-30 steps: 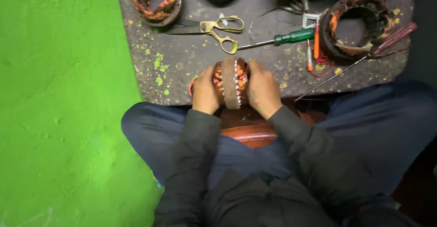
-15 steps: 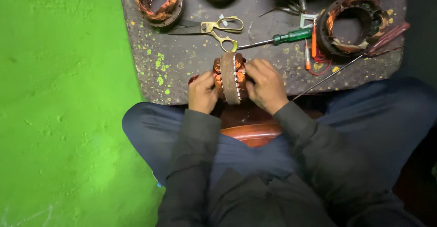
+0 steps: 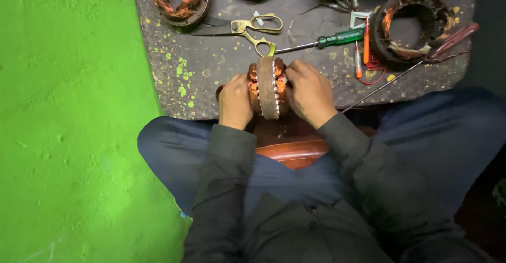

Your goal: The person winds copper wire around a cylindrical stator core, inserting the wire into slots and rotating the component to continue the winding process. The person works with the stator resting on their lap while seated.

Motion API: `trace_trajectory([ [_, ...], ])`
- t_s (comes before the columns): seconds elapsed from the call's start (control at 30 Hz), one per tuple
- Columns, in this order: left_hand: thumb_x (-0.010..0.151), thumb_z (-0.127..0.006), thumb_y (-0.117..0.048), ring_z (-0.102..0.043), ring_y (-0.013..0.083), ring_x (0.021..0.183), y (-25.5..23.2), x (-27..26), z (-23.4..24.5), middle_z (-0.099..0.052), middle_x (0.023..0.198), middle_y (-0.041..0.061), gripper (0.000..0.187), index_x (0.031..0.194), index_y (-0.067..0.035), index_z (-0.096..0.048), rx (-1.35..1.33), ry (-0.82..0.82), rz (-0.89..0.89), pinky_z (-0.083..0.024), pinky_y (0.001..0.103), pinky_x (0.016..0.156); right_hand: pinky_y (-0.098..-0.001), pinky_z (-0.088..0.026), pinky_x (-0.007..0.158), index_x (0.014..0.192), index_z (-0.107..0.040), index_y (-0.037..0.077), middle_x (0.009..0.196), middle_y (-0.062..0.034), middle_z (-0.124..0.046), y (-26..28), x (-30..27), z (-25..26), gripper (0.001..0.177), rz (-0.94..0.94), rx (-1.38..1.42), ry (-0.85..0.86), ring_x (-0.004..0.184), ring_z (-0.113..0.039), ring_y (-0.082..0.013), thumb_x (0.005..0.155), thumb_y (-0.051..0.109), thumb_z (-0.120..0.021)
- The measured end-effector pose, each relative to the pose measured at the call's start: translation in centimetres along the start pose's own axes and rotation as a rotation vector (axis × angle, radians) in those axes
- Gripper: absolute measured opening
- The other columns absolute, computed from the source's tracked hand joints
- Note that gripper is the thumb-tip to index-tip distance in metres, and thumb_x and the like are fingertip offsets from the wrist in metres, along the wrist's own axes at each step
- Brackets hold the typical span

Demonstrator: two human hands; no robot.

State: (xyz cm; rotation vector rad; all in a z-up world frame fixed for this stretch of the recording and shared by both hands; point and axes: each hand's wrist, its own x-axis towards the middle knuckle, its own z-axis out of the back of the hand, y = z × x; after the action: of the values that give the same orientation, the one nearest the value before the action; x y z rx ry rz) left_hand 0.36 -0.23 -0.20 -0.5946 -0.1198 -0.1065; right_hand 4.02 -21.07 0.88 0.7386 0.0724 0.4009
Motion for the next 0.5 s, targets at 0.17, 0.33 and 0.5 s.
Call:
trace_trajectory([
  [0.17,0.075,-0.066,0.008,-0.063,0.0411,0.099,-0.5,0.6,0.3,-0.067,0.102,0.019,0.033,0.108,0.002,-0.068,-0.023,0.016,-0.024,-0.050,0.046,0.087,-0.0492,-0.054,0.078,0.122,-0.066,0.006,0.121,-0.0110,-0.063,-0.3,0.8,-1.2,0.032,-0.077,0.015,0.001,0.089,-0.066,-0.0403,0.091,0.001,-0.056],
  [0.33,0.077,-0.066,0.007,-0.062,0.0410,0.104,-0.4,0.7,0.5,-0.067,0.106,0.019,0.036,0.112,0.001,-0.066,-0.042,0.035,-0.019,-0.049,0.046,0.091,-0.0506,-0.053,0.076,0.120,-0.067,0.006,0.116,-0.0131,-0.063,-0.5,1.0,-2.2,0.028,-0.137,-0.012,0.089,0.089,-0.066,-0.0419,0.094,0.003,-0.054],
  [0.5,0.074,-0.067,0.006,-0.061,0.0432,0.102,-0.4,1.2,0.8,-0.067,0.104,0.020,0.039,0.112,0.002,-0.066,-0.048,0.063,0.011,-0.049,0.048,0.089,-0.0455,-0.055,0.075,0.102,-0.068,0.006,0.110,-0.0112,-0.065,-1.5,1.6,0.7,0.025,0.086,0.123,0.103,0.092,-0.066,-0.0404,0.078,0.011,-0.073],
])
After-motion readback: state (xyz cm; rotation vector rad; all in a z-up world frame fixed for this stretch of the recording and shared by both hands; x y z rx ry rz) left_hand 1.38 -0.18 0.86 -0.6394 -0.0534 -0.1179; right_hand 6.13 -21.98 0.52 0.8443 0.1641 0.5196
